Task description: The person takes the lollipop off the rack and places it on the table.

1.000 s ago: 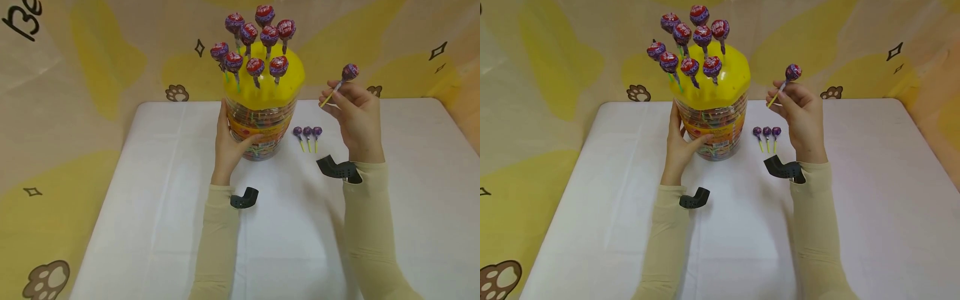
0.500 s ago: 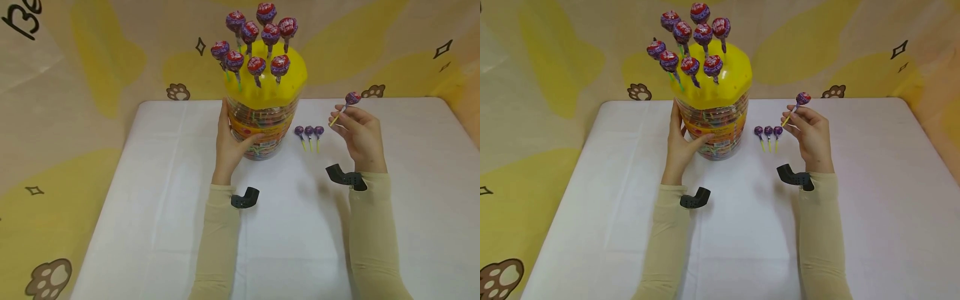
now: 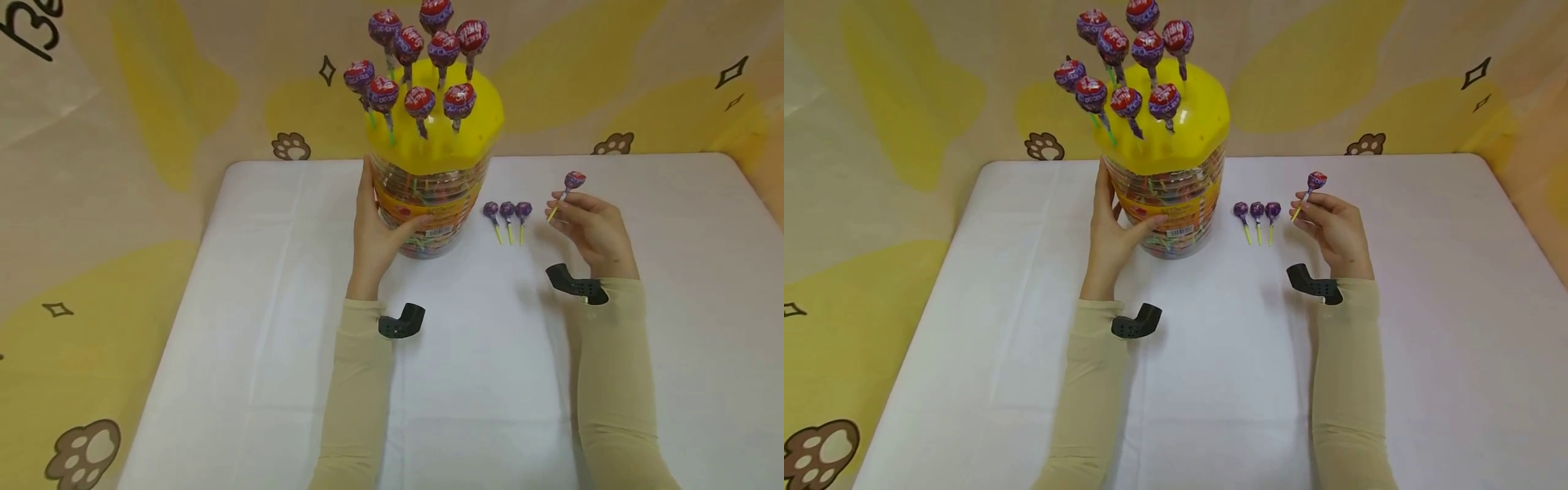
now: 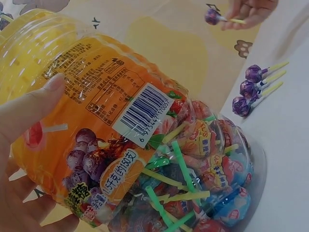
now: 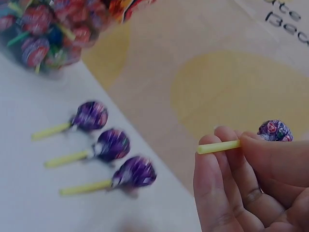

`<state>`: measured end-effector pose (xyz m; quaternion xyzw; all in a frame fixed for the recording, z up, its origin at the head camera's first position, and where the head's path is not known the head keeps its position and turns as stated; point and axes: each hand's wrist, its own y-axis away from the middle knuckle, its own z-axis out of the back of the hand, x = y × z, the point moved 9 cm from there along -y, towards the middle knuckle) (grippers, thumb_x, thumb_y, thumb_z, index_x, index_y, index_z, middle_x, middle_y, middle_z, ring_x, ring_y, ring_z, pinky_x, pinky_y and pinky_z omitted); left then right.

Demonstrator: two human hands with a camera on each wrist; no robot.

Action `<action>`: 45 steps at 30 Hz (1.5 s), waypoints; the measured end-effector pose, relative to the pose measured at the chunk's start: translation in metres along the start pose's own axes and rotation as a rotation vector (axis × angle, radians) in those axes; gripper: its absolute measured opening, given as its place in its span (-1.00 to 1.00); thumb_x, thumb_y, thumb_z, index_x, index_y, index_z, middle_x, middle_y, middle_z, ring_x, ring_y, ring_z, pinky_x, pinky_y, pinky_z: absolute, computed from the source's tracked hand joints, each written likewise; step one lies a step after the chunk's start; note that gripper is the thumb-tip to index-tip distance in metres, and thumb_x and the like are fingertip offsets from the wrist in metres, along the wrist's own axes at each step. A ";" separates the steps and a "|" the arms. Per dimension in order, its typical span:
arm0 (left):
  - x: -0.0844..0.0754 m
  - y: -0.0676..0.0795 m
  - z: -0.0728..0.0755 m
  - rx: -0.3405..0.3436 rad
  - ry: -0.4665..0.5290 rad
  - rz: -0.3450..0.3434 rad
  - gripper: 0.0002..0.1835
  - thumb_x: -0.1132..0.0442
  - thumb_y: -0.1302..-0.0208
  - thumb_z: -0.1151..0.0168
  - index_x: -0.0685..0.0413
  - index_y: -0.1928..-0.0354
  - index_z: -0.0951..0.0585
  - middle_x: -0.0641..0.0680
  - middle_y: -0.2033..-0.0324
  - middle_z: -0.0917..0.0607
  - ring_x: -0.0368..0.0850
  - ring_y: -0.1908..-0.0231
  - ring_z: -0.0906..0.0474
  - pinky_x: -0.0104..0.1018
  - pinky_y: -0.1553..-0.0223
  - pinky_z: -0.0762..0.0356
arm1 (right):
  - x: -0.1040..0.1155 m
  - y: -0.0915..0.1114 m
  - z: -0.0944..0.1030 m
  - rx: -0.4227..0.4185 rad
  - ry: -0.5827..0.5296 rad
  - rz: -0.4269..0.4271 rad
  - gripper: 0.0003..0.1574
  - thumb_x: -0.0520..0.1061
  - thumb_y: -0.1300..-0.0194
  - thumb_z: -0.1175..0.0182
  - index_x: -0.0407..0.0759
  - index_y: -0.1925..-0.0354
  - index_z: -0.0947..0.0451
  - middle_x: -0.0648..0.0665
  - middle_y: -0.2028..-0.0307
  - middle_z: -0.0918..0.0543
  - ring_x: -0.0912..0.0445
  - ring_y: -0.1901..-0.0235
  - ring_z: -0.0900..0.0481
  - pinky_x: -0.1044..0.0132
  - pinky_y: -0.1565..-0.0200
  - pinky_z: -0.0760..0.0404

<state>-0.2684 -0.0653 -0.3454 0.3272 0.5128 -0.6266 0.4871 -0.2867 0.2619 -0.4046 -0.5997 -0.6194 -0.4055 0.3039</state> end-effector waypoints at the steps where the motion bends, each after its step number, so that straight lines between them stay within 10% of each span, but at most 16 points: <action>1: 0.000 0.000 0.000 0.000 0.001 0.000 0.15 0.17 -0.05 -0.45 0.01 -0.49 0.18 0.05 -0.45 0.01 -0.14 -0.39 0.03 -0.22 -0.36 -0.07 | -0.003 -0.001 0.003 -0.002 0.004 -0.016 -0.86 -0.47 -0.21 -0.14 -0.39 0.35 -0.63 -0.17 0.30 -0.69 0.05 0.33 -0.68 0.30 0.23 -0.67; 14: 0.000 -0.002 0.005 -0.014 0.004 0.017 0.14 0.16 -0.05 -0.45 0.01 -0.49 0.17 0.04 -0.45 0.01 -0.17 -0.40 0.05 -0.17 -0.36 -0.08 | -0.034 -0.007 0.024 -0.052 0.161 -0.181 -0.87 -0.41 -0.24 -0.16 -0.27 0.30 -0.62 -0.11 0.29 -0.72 0.11 0.26 -0.69 0.31 0.19 -0.66; 45: 0.001 -0.002 -0.001 -0.001 0.023 0.043 0.14 0.16 -0.05 -0.45 -0.01 -0.49 0.17 0.02 -0.45 0.01 -0.18 -0.39 0.03 -0.20 -0.36 -0.07 | -0.037 -0.010 0.037 -0.152 0.519 -0.173 -0.61 -0.40 -0.26 -0.13 -0.03 0.58 -0.63 0.03 0.55 -0.66 0.24 0.53 -0.65 0.45 0.37 -0.65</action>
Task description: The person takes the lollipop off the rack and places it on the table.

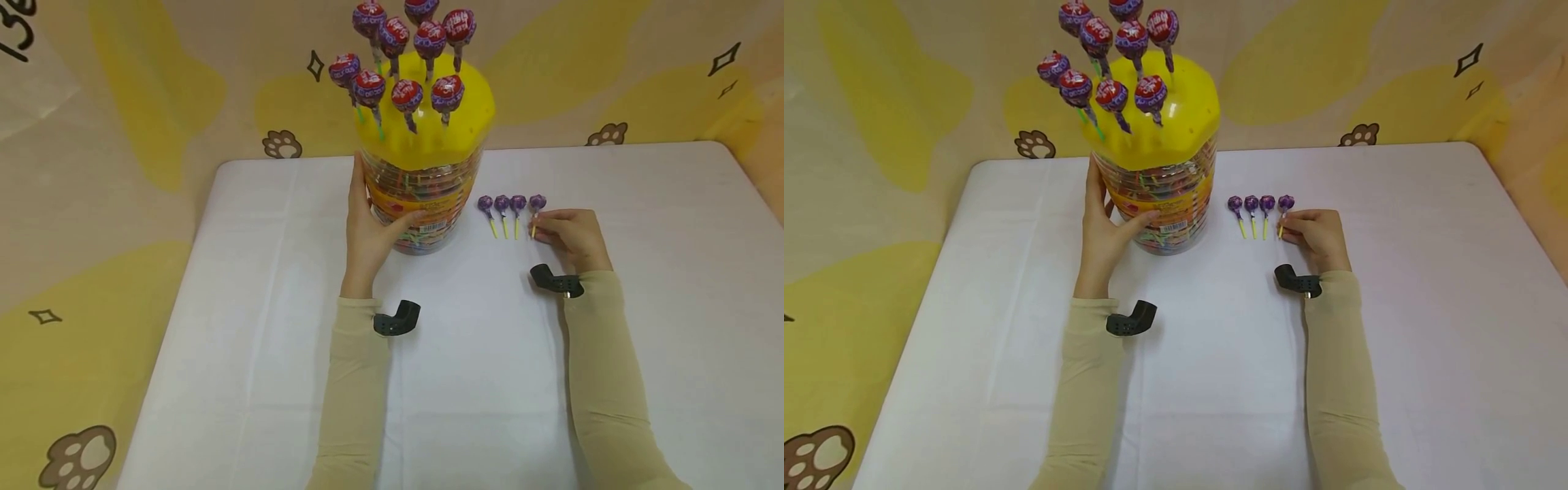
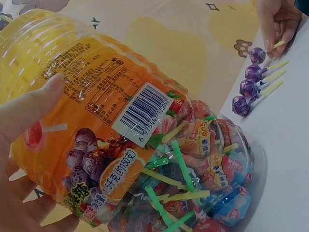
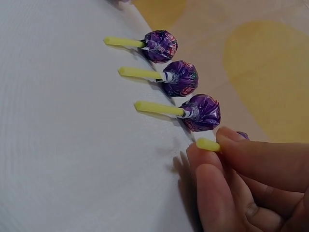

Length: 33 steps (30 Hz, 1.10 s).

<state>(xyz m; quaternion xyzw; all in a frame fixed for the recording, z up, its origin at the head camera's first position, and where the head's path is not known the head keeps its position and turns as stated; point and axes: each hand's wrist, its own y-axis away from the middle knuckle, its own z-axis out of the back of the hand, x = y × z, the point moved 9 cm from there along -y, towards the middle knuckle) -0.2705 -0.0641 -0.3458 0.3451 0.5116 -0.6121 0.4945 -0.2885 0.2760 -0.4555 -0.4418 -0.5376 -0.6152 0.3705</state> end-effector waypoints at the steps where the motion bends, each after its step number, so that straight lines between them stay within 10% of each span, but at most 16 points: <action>1: 0.000 0.000 0.000 0.000 0.000 0.000 0.14 0.16 -0.05 -0.45 -0.01 -0.49 0.17 0.02 -0.45 0.01 -0.18 -0.40 0.04 -0.17 -0.37 -0.06 | 0.000 0.000 0.001 -0.006 0.029 0.000 -0.62 -0.38 -0.26 -0.15 -0.02 0.59 -0.63 0.04 0.55 -0.66 0.24 0.53 -0.65 0.46 0.37 -0.65; 18: 0.000 0.001 0.000 -0.007 -0.013 -0.021 0.14 0.18 -0.05 -0.45 0.03 -0.49 0.16 0.03 -0.45 0.00 -0.18 -0.39 0.02 -0.21 -0.35 -0.10 | 0.007 -0.001 -0.003 -0.027 0.242 0.022 -0.94 -0.29 -0.20 -0.26 -0.25 0.41 -0.66 0.08 0.64 -0.62 0.29 0.61 -0.59 0.50 0.48 -0.61; 33: -0.001 0.000 0.000 0.004 -0.003 -0.004 0.13 0.16 -0.06 -0.43 -0.01 -0.49 0.17 0.01 -0.45 0.02 -0.17 -0.39 0.04 -0.17 -0.36 -0.07 | 0.014 0.004 -0.004 -0.083 0.329 0.109 -0.70 -0.27 -0.21 -0.26 -0.51 0.15 -0.56 0.13 0.59 -0.63 0.31 0.58 -0.61 0.50 0.43 -0.62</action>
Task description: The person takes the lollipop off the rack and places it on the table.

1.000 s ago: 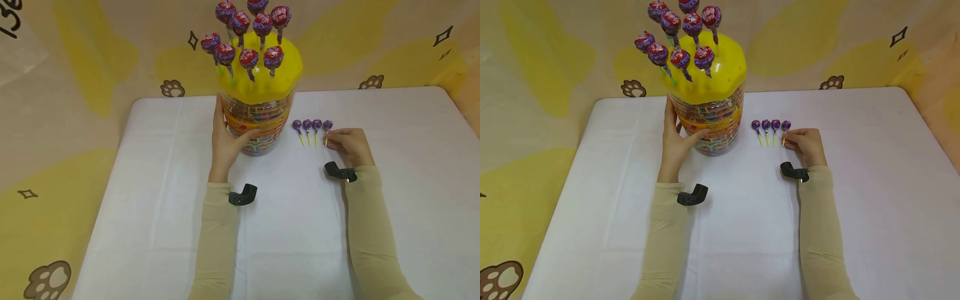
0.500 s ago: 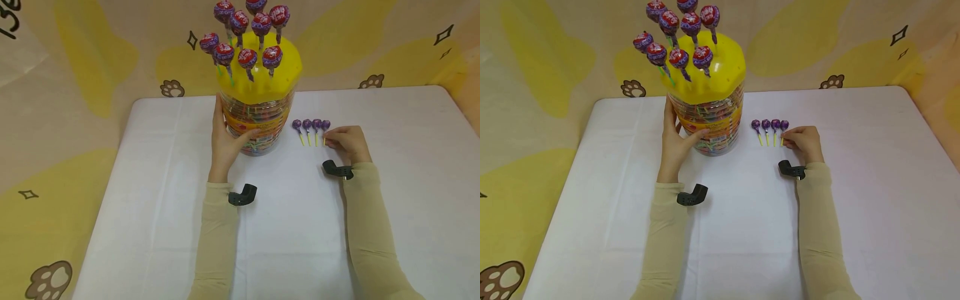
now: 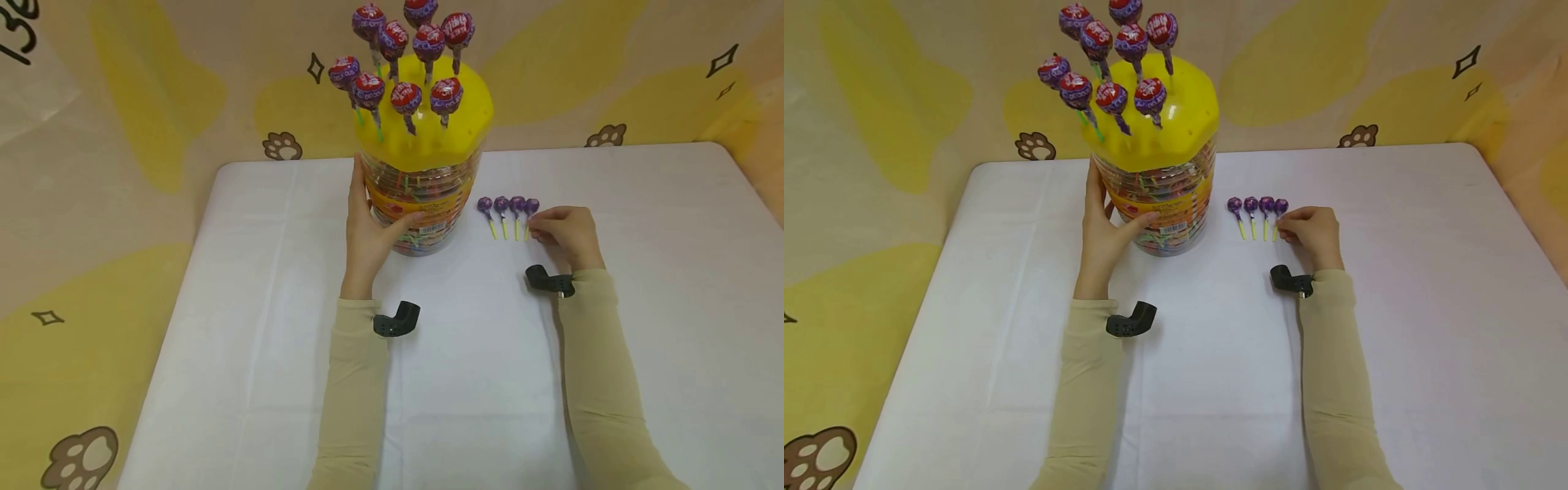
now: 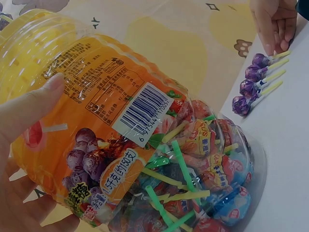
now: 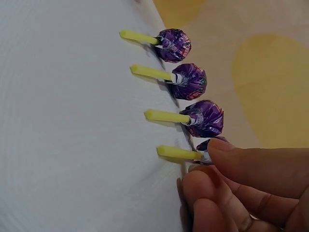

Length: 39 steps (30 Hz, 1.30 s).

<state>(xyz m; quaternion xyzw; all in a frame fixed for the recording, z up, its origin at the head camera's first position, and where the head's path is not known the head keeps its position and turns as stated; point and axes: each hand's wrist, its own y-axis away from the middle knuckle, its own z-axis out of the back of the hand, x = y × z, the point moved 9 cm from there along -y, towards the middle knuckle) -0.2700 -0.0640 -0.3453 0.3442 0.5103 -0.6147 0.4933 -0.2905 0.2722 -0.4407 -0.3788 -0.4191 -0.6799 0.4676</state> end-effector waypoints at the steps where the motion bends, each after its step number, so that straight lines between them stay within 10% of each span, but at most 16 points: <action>1: 0.000 0.000 0.000 -0.001 0.001 0.000 0.13 0.16 -0.06 -0.44 -0.01 -0.49 0.17 0.01 -0.45 0.01 -0.18 -0.39 0.03 -0.19 -0.36 -0.08 | 0.001 0.000 0.001 -0.002 -0.007 0.002 -0.69 -0.27 -0.21 -0.25 -0.51 0.14 -0.56 0.13 0.57 -0.64 0.30 0.57 -0.61 0.49 0.41 -0.62; 23: 0.000 -0.001 0.005 -0.037 0.006 -0.026 0.12 0.20 -0.05 -0.44 0.04 -0.49 0.13 0.05 -0.45 -0.01 -0.19 -0.40 0.06 -0.16 -0.35 -0.10 | 0.068 0.023 -0.004 0.002 -0.638 0.240 -0.83 -0.39 -0.10 -0.31 -0.40 0.26 -0.67 -0.14 0.41 -0.71 0.09 0.40 -0.69 0.39 0.23 -0.65; 39: 0.000 0.001 0.003 -0.031 -0.008 -0.017 0.13 0.18 -0.03 -0.46 0.00 -0.49 0.12 0.03 -0.44 -0.02 -0.15 -0.39 0.02 -0.20 -0.34 -0.11 | 0.171 0.061 -0.012 -0.067 -0.660 0.486 -0.68 -0.31 -0.01 -0.42 -0.42 0.21 -0.66 -0.24 0.34 -0.68 -0.03 0.36 -0.65 0.33 0.23 -0.66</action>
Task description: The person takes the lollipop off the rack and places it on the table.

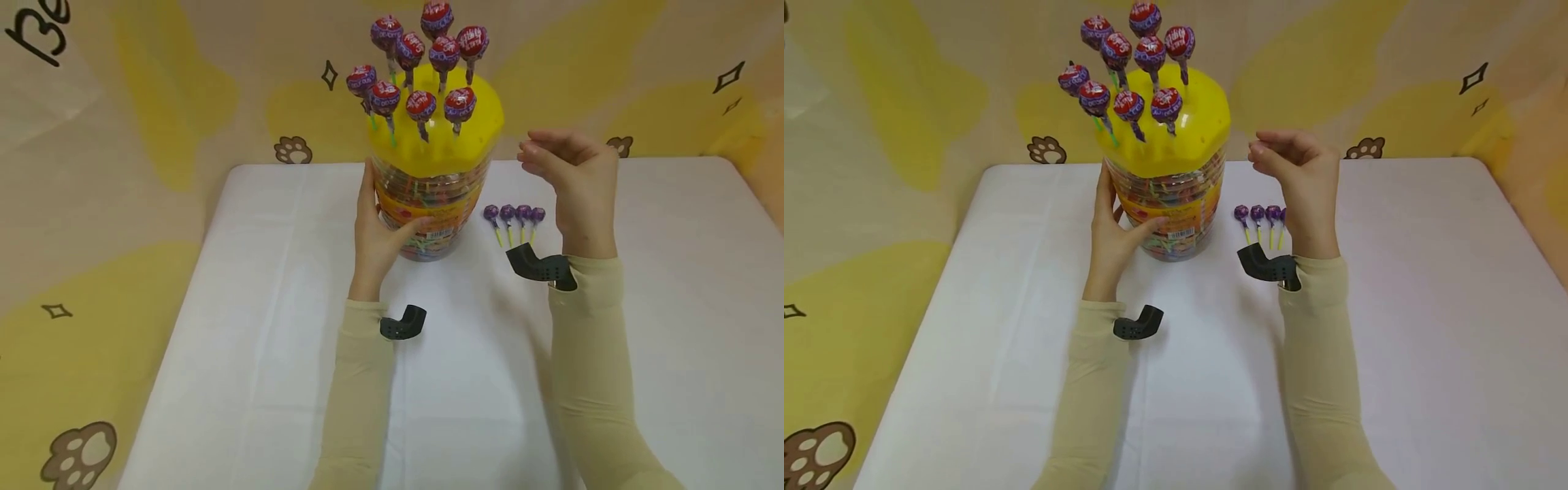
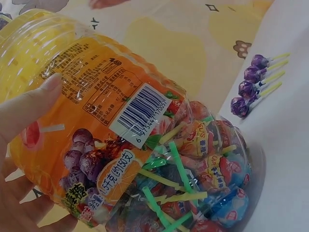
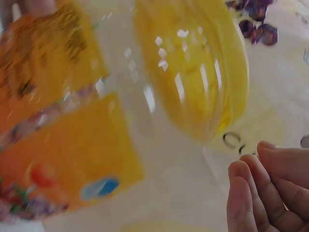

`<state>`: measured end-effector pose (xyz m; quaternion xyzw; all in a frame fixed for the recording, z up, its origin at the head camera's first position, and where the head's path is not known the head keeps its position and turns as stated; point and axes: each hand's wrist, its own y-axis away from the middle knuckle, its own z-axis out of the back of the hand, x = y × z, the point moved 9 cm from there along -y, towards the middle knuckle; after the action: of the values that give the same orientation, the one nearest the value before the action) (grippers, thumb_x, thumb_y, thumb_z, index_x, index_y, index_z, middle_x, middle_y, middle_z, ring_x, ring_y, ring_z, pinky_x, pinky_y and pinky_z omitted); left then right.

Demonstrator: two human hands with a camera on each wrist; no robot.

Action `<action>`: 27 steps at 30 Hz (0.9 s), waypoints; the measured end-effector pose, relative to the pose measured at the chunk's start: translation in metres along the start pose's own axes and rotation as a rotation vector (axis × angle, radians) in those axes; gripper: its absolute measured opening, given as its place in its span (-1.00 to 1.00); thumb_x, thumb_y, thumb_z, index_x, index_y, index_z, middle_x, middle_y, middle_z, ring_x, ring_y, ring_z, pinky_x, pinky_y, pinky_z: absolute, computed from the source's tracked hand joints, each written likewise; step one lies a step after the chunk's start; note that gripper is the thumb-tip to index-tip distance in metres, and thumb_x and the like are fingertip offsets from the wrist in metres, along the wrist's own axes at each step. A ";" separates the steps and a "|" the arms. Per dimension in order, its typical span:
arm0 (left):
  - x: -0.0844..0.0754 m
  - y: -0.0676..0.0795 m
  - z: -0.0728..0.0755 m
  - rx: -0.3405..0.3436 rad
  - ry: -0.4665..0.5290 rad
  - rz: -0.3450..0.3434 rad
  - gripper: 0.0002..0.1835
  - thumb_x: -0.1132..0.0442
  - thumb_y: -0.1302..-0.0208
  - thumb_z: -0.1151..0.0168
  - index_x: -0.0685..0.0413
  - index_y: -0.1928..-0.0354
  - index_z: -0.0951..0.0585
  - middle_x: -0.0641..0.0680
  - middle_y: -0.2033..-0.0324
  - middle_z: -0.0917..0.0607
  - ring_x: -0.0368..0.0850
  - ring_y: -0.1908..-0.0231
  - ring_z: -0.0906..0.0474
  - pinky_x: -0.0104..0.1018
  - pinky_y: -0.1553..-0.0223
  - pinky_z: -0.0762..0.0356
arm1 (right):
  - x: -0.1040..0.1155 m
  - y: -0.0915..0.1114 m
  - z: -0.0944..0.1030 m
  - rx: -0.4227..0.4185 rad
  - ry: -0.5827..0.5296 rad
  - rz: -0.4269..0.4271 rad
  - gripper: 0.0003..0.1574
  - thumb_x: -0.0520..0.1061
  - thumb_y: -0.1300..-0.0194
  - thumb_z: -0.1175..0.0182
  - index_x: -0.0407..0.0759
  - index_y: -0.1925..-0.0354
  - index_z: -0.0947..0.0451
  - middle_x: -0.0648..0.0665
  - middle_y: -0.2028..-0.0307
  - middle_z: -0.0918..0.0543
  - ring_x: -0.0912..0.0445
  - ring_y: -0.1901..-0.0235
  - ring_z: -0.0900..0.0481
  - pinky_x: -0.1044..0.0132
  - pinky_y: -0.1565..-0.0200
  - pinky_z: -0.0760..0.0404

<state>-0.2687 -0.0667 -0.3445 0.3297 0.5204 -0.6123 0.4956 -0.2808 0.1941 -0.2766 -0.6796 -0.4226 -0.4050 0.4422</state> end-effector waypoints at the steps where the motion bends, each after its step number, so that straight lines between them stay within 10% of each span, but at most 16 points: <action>1: 0.001 0.001 0.000 0.000 0.002 0.005 0.13 0.17 -0.03 -0.46 -0.01 -0.49 0.12 0.03 -0.45 -0.02 -0.16 -0.39 0.02 -0.20 -0.35 -0.11 | 0.004 0.000 -0.005 0.009 0.011 0.000 -0.67 -0.29 -0.01 -0.42 -0.41 0.20 -0.66 -0.24 0.32 -0.68 -0.04 0.34 -0.65 0.34 0.21 -0.66; 27: 0.003 0.001 -0.001 0.000 0.023 0.034 0.14 0.17 -0.01 -0.47 -0.08 -0.50 0.12 -0.01 -0.44 -0.03 -0.14 -0.38 -0.01 -0.17 -0.35 -0.12 | 0.047 -0.003 -0.080 0.047 0.107 0.196 -0.80 -0.37 -0.09 -0.33 -0.32 0.23 -0.68 -0.21 0.25 -0.67 -0.03 0.19 -0.61 0.29 0.03 -0.59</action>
<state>-0.2689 -0.0668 -0.3480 0.3457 0.5201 -0.6000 0.5000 -0.2831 0.1295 -0.2098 -0.6846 -0.3392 -0.3855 0.5173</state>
